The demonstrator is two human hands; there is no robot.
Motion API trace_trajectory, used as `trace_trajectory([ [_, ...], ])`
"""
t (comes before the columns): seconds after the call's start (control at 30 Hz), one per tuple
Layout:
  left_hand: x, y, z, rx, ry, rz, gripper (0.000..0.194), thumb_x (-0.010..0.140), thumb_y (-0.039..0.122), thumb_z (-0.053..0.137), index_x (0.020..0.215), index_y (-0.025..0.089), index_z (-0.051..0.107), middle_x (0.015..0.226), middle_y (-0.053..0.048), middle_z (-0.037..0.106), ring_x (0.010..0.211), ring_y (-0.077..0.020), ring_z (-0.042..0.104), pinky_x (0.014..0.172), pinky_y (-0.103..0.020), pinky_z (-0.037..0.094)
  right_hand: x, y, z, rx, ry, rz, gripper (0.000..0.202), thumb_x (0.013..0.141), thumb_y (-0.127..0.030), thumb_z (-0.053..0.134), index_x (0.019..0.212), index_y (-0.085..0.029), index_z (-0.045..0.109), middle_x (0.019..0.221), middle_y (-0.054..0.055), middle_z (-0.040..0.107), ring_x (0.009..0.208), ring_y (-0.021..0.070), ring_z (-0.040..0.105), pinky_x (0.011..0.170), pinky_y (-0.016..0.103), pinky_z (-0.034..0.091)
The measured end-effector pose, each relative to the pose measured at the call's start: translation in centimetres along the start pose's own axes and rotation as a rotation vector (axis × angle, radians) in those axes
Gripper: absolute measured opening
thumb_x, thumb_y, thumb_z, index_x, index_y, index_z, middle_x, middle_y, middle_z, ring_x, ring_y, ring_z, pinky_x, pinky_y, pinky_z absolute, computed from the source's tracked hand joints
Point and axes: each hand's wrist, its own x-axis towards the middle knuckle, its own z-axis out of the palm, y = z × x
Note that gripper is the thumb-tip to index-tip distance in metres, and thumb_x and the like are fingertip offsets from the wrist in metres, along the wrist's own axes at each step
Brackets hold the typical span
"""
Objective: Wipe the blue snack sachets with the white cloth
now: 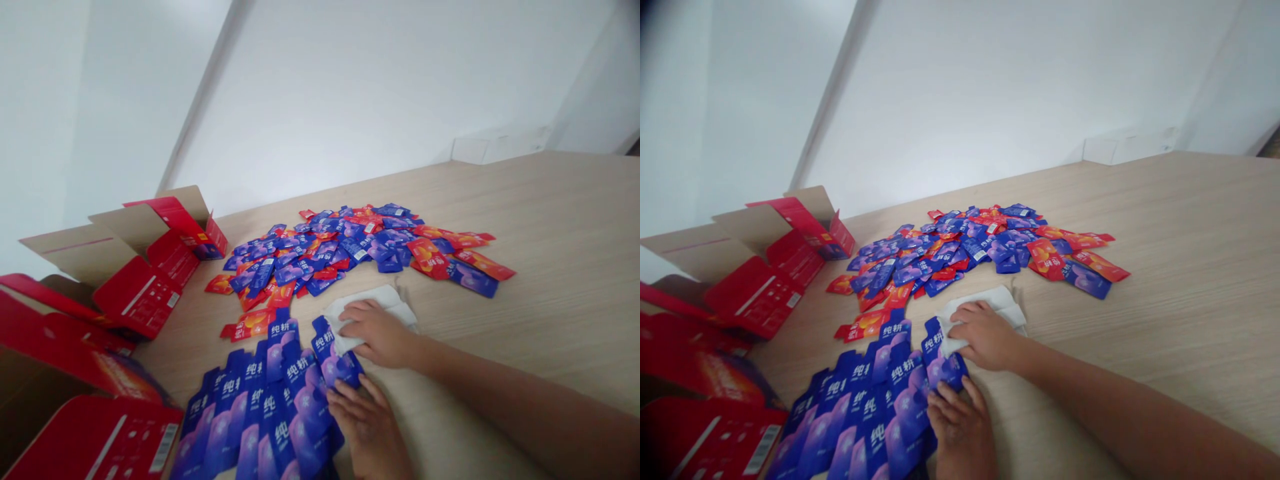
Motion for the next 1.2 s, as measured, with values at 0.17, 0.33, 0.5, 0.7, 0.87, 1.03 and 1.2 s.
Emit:
trace_trajectory([
  [0.17, -0.2, 0.4, 0.3, 0.016, -0.035, 0.016, 0.039, 0.078, 0.011, 0.051, 0.115, 0.017, 0.062, 0.111, -0.028, 0.062, 0.101, -0.0372, 0.061, 0.092, -0.061, 0.038, -0.2, -1.2, 0.2, 0.038, -0.043, -0.137, 0.029, 0.077, -0.027, 0.061, 0.106, -0.024, 0.064, 0.122, 0.005, 0.056, 0.117, 0.0247, 0.04, 0.099, 0.043, 0.025],
  [0.33, -0.3, 0.4, 0.2, 0.04, -0.027, 0.026, 0.041, 0.075, 0.011, 0.054, 0.115, 0.018, 0.061, 0.112, -0.026, 0.063, 0.101, -0.0362, 0.061, 0.093, -0.063, 0.037, 0.1, 0.3, 0.0, -0.035, -0.015, 0.033, 0.026, 0.077, -0.027, 0.062, 0.103, -0.021, 0.065, 0.118, 0.007, 0.057, 0.114, 0.0256, 0.041, 0.096, 0.042, 0.027],
  [0.5, -0.4, 0.7, 0.4, 0.045, -0.031, 0.004, 0.041, 0.075, 0.011, 0.055, 0.114, 0.019, 0.062, 0.111, -0.026, 0.063, 0.101, -0.0362, 0.061, 0.094, -0.065, 0.035, 0.1, 0.6, -0.4, -0.031, 0.055, 0.063, 0.026, 0.079, -0.022, 0.058, 0.105, -0.02, 0.062, 0.111, 0.008, 0.059, 0.107, 0.0239, 0.045, 0.093, 0.041, 0.03],
  [0.7, -0.4, 1.2, 0.5, 0.036, -0.092, 0.004, 0.039, 0.077, 0.017, 0.054, 0.116, 0.019, 0.061, 0.115, -0.027, 0.061, 0.105, -0.0385, 0.058, 0.096, -0.068, 0.03, -0.2, -1.1, 0.0, 0.129, 0.023, -0.163, 0.032, 0.078, -0.024, 0.057, 0.109, -0.019, 0.06, 0.111, 0.008, 0.058, 0.105, 0.0228, 0.047, 0.094, 0.039, 0.03],
  [0.87, -0.4, 1.2, 0.5, 0.03, -0.081, 0.008, 0.039, 0.079, 0.017, 0.053, 0.117, 0.018, 0.06, 0.116, -0.027, 0.06, 0.105, -0.0379, 0.058, 0.096, -0.068, 0.031, 0.2, -0.6, 0.4, 0.094, -0.071, -0.075, 0.034, 0.077, -0.026, 0.06, 0.111, -0.021, 0.059, 0.112, 0.007, 0.057, 0.104, 0.0232, 0.047, 0.092, 0.039, 0.031],
  [1.03, -0.3, 1.2, 0.7, 0.027, -0.083, 0.002, 0.044, 0.075, 0.012, 0.056, 0.118, 0.016, 0.058, 0.116, -0.028, 0.059, 0.105, -0.038, 0.058, 0.095, -0.067, 0.033, 0.2, 0.0, -0.1, 0.046, -0.028, -0.011, 0.03, 0.079, -0.023, 0.058, 0.108, -0.019, 0.06, 0.107, 0.008, 0.059, 0.102, 0.023, 0.047, 0.092, 0.039, 0.031],
  [1.2, -0.4, 1.4, 0.8, -0.013, -0.087, 0.002, 0.04, 0.077, 0.012, 0.053, 0.117, 0.015, 0.06, 0.116, -0.03, 0.059, 0.105, -0.0394, 0.058, 0.095, -0.066, 0.034, -0.2, -1.4, -0.2, 0.095, 0.021, -0.128, 0.037, 0.079, -0.023, 0.054, 0.116, -0.019, 0.056, 0.112, 0.008, 0.057, 0.107, 0.0232, 0.044, 0.095, 0.04, 0.029],
])
